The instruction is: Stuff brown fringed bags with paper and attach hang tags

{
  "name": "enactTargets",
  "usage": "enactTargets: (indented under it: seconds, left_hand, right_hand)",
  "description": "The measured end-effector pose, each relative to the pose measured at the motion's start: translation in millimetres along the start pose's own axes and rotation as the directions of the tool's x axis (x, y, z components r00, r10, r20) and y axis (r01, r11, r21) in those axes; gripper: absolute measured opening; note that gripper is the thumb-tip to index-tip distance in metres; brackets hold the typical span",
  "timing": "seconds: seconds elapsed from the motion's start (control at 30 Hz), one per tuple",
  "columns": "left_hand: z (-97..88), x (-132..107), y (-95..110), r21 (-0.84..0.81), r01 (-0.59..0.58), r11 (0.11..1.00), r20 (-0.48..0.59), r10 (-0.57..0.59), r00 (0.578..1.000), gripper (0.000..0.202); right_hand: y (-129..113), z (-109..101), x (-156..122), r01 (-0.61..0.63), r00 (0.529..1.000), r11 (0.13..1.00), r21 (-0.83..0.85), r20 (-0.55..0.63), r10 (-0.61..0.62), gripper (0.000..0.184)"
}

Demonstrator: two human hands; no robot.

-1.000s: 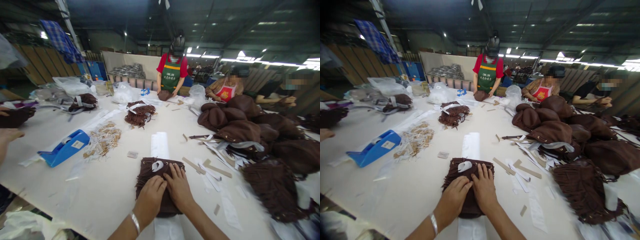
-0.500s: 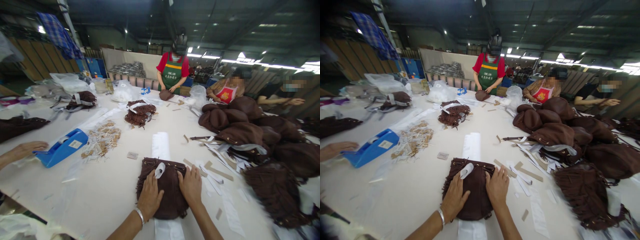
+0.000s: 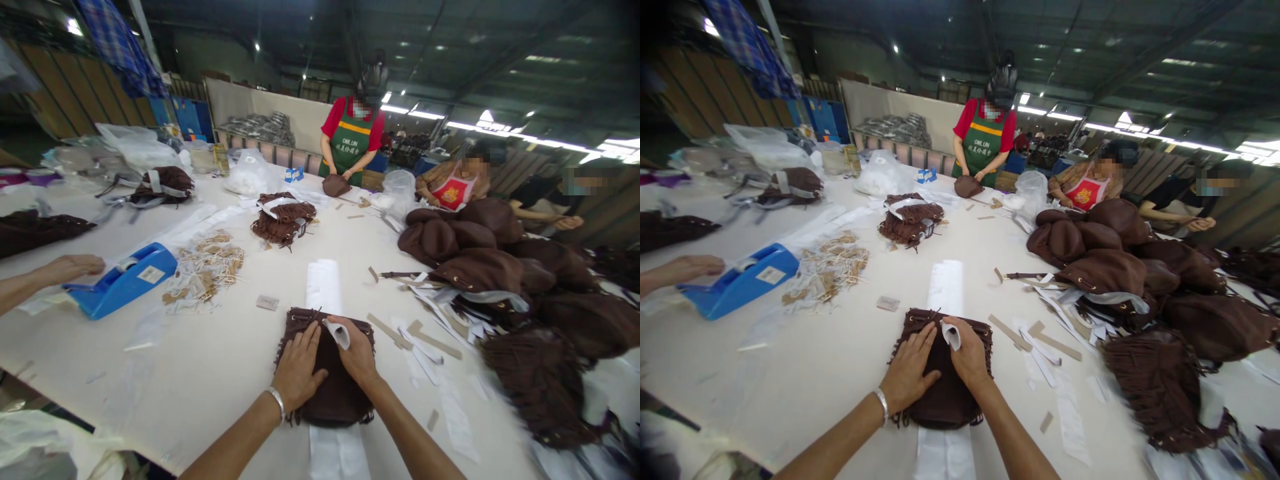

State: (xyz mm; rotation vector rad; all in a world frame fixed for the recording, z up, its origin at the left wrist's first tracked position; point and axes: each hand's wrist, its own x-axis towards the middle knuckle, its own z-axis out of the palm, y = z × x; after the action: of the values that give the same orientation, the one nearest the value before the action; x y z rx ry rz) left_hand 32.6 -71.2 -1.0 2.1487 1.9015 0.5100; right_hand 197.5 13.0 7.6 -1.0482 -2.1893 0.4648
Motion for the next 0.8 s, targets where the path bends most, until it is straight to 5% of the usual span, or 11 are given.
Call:
enactTargets:
  seconds: [0.17, 0.27, 0.4, 0.57, 0.7, 0.8]
  left_hand:
    - [-3.6, 1, -9, 0.128, 0.060, 0.990, -0.067, -0.052, 0.996, 0.082]
    - [-16.5, 0, -5, 0.192, 0.075, 0.978, -0.082, -0.060, 0.995, 0.079]
    - [-30.3, 8, 12, 0.229, 0.025, 0.973, -0.112, 0.001, 0.994, 0.050]
    - [0.9, 30, 12, 0.185, -0.277, 0.943, -0.123, 0.302, 0.945, 0.053]
    - [30.4, 32, -1, 0.214, -0.247, 0.945, -0.137, 0.280, 0.950, 0.055]
    - [32.1, 29, -2, 0.218, -0.238, 0.946, -0.126, 0.269, 0.955, 0.057]
  right_hand:
    - [-5, 4, -23, 0.200, 0.958, 0.926, -0.321, 0.264, -0.116, 0.058]
    - [-6, 9, -32, 0.214, 0.948, 0.887, -0.409, 0.304, -0.088, 0.061]
    - [-3, 6, -36, 0.186, 0.945, 0.912, -0.366, 0.319, -0.064, 0.064]
    - [5, -10, -31, 0.137, 0.962, 0.967, -0.217, 0.263, -0.077, 0.055]
    - [14, -25, -8, -0.074, 0.995, 0.954, -0.289, 0.046, 0.091, 0.042]
    - [17, -24, 15, -0.098, 0.983, 0.915, -0.391, 0.107, 0.151, 0.038]
